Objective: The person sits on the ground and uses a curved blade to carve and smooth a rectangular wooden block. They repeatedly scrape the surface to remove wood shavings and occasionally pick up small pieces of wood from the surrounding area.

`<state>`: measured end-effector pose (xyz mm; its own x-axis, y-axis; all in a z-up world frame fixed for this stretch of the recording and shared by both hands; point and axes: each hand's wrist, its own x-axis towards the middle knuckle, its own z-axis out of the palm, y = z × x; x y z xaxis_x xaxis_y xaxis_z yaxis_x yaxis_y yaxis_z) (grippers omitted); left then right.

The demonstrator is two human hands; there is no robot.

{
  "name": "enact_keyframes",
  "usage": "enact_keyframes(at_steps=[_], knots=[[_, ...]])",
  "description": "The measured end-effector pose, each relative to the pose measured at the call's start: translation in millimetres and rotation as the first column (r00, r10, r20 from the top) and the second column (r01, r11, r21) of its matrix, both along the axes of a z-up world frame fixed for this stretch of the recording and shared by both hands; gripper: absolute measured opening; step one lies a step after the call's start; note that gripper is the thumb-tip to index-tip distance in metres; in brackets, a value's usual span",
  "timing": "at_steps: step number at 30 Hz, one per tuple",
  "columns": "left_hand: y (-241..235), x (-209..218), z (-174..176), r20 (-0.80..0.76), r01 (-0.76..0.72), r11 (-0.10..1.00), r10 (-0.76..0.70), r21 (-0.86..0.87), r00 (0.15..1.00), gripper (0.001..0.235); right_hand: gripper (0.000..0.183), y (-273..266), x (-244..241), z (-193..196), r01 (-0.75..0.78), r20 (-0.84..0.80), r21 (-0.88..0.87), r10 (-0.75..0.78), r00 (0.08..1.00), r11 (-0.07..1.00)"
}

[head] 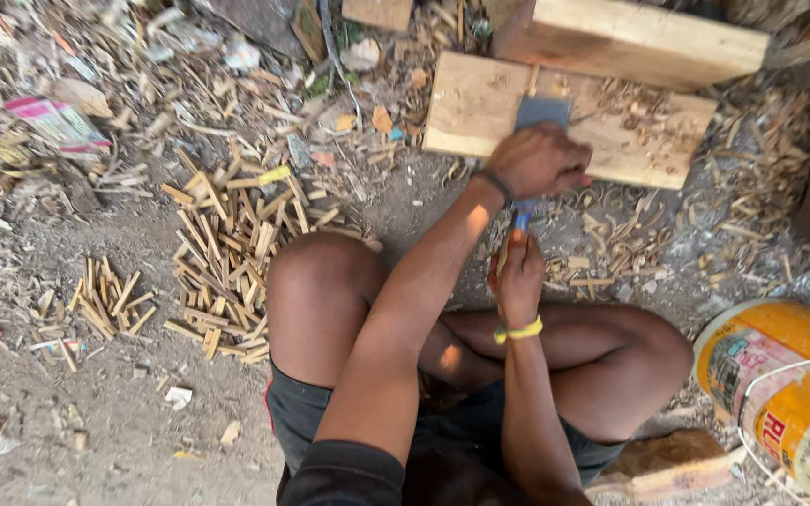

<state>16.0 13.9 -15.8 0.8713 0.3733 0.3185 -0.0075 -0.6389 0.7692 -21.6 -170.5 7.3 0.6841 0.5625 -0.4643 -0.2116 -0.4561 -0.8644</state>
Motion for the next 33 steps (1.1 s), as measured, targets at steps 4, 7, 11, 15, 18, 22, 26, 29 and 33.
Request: enact_keyframes(at_steps=[4,7,11,15,18,22,26,29,33], knots=[[22,29,-17,-0.102,-0.002,1.0,0.005,0.029,0.995,0.028,0.037,23,17,-6,-0.001,0.007,0.001,0.001,1.0,1.0],[23,39,-20,-0.15,0.027,0.997,-0.016,0.074,0.989,0.031,0.041,21,26,-11,-0.022,0.074,-0.072,0.028,0.997,0.997],[31,29,-11,-0.024,-0.014,0.991,0.017,0.131,1.0,0.03,0.04,27,30,-35,-0.031,0.1,0.023,0.029,0.995,0.999],[17,20,1,0.02,-0.083,0.987,0.081,0.14,0.997,0.032,0.036,21,32,-42,0.098,-0.115,0.14,-0.082,0.99,0.985],[7,-5,-2,0.115,-0.19,0.969,0.173,0.158,0.978,0.035,0.039,14,36,-41,0.195,-0.228,0.208,-0.147,0.963,0.958],[17,-44,-10,0.081,-0.478,0.858,0.471,0.187,0.878,0.042,0.038,-14,66,-28,0.371,-0.354,0.332,-0.25,0.901,0.867],[24,-65,0,-0.005,-0.486,0.854,0.495,0.183,0.869,0.054,0.039,-51,81,-10,0.415,-0.324,0.326,-0.313,0.893,0.849],[20,-61,6,-0.092,-0.425,0.852,0.471,0.307,0.877,0.051,0.038,-69,67,-2,0.391,-0.174,0.234,-0.357,0.917,0.89],[14,-61,-1,-0.065,-0.44,0.831,0.488,0.341,0.87,0.044,0.036,-76,47,5,0.322,-0.134,0.256,-0.297,0.946,0.911]])
